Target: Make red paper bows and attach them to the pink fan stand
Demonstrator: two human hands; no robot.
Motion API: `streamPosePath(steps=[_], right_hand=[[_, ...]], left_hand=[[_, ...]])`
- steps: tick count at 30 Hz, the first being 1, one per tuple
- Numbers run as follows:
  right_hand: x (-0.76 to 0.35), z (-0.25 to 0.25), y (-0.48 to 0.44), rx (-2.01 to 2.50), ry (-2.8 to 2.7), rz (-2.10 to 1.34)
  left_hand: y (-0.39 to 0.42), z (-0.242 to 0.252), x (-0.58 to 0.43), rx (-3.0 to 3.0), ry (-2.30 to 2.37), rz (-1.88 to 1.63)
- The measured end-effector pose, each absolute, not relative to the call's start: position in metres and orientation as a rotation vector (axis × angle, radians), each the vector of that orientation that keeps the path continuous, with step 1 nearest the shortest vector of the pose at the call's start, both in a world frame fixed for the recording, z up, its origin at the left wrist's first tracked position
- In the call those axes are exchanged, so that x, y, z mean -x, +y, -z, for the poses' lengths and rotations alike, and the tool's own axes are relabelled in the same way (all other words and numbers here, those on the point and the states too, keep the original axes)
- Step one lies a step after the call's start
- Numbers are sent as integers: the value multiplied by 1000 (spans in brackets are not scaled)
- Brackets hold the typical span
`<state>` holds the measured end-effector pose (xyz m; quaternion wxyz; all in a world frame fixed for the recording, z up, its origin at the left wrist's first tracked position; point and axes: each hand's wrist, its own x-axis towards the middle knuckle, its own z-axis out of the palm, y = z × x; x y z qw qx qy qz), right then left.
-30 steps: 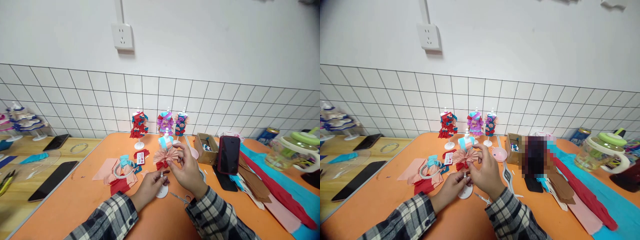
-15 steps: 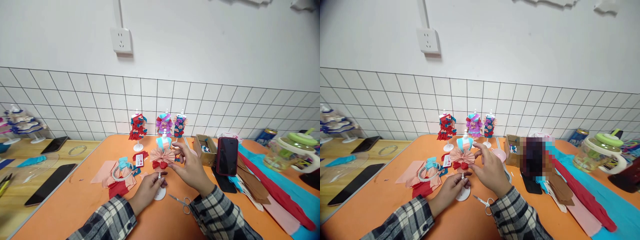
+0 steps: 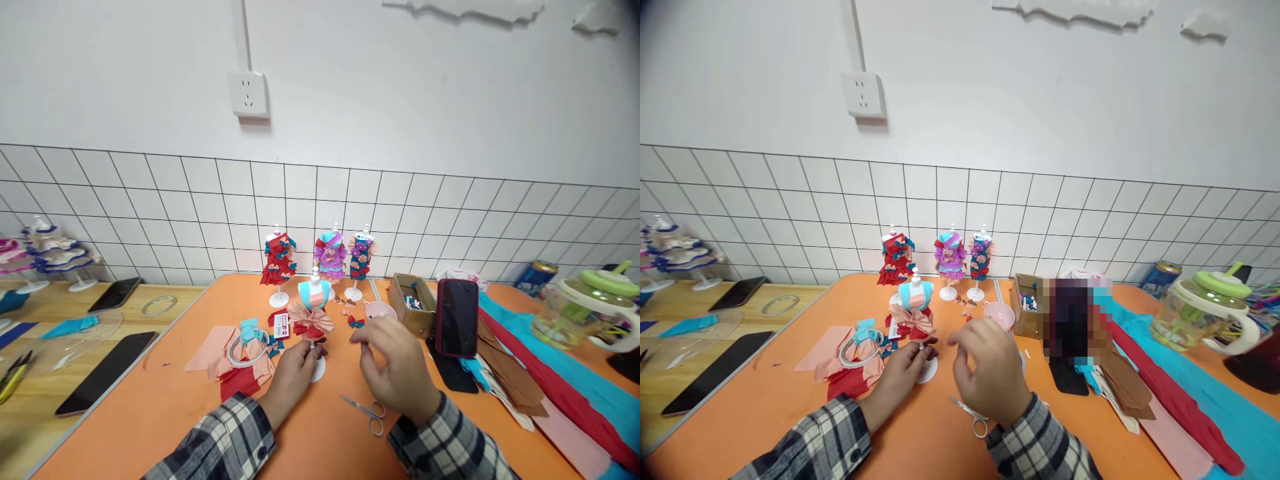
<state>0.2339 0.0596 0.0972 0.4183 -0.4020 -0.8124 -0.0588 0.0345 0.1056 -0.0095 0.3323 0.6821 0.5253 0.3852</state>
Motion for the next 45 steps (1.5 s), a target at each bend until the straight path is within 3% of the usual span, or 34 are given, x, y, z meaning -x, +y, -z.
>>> streamPosePath(steps=[5, 9, 21, 28, 38, 45], right_hand=[[-210, -77, 53, 893, -2242, 488], [-204, -68, 58, 963, -2170, 535], [-205, -74, 71, 1046, -1997, 363], [-201, -79, 74, 1066, -1891, 32], [-202, -81, 78, 1205, -1791, 9], [-207, -88, 75, 1196, -1745, -199]], left_hand=[[99, 9, -39, -1871, 1348, -1023], [95, 7, -41, -1878, 1347, -995], [96, 6, -42, -1894, 1338, -963], [96, 10, -40, -1883, 1298, -947], [98, 13, -39, -1879, 1254, -922], [98, 13, -38, -1857, 1215, -898]])
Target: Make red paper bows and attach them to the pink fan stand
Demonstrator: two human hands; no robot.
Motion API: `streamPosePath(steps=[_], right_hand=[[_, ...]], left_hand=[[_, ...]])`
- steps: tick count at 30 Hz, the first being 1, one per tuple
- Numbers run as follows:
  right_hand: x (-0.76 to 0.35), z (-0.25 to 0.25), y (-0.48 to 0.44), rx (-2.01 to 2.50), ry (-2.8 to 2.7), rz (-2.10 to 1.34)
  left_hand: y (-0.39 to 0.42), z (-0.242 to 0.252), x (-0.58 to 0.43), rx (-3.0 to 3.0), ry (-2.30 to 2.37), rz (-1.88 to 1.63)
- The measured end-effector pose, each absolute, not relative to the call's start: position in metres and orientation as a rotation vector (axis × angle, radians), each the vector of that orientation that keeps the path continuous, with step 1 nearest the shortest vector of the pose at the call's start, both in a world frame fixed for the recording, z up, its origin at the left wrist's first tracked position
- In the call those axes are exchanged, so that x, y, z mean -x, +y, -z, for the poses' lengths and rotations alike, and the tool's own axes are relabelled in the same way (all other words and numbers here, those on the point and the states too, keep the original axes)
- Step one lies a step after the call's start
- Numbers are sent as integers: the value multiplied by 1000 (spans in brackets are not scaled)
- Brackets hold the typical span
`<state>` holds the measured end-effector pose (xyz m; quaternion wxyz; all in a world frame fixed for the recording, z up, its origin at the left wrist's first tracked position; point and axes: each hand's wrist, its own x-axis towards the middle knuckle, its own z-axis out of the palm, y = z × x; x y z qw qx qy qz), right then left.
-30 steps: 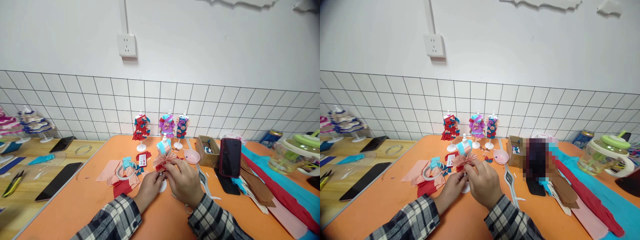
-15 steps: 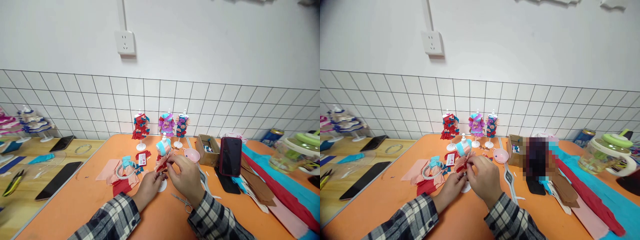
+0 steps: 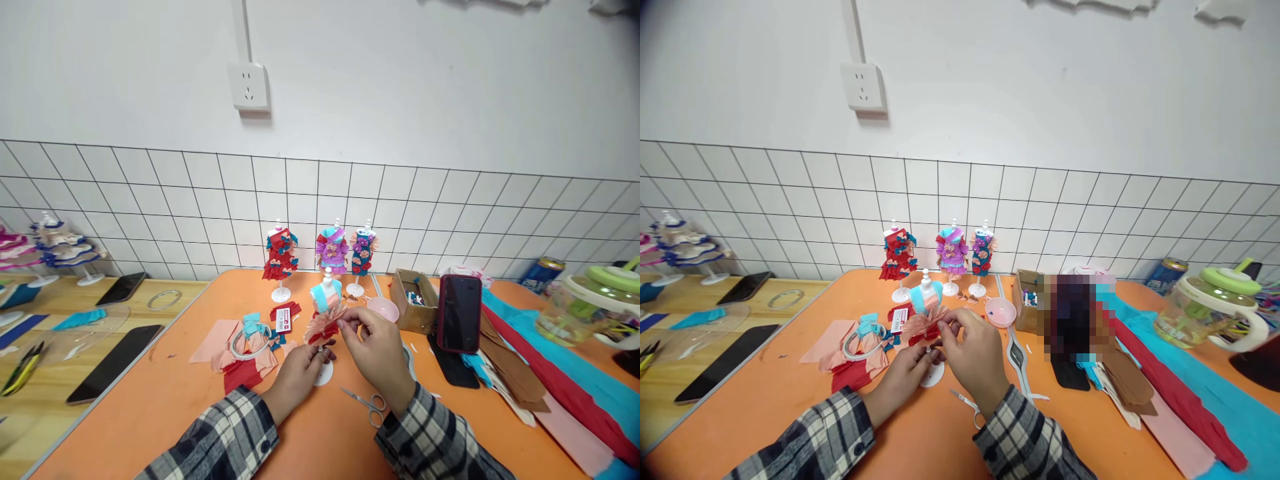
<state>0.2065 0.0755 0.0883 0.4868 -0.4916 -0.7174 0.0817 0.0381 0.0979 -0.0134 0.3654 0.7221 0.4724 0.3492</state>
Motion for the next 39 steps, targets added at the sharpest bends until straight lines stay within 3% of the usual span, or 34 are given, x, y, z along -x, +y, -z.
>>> streamPosePath(steps=[8, 16, 21, 26, 32, 35, 39], right_hand=[[-227, -97, 48, 1233, -1774, -251], [-260, -22, 25, 1476, -2370, -128], [-265, -5, 25, 1445, -2346, -246], [-248, -29, 34, 1201, -2013, -6], [-239, -110, 59, 1075, -1487, 25], [-244, -132, 60, 1045, -1708, -55], [-248, -114, 61, 1135, -2038, -312]], left_hand=[[95, 4, -35, -2007, 1376, -856], [122, -1, -38, -2371, 1647, -735], [137, 1, -40, -2391, 1625, -743], [115, -5, -44, -2298, 1449, -821], [67, -23, -52, -1557, 1056, -865], [43, -37, -45, -1386, 953, -606], [19, -52, -22, -1408, 1001, -222]])
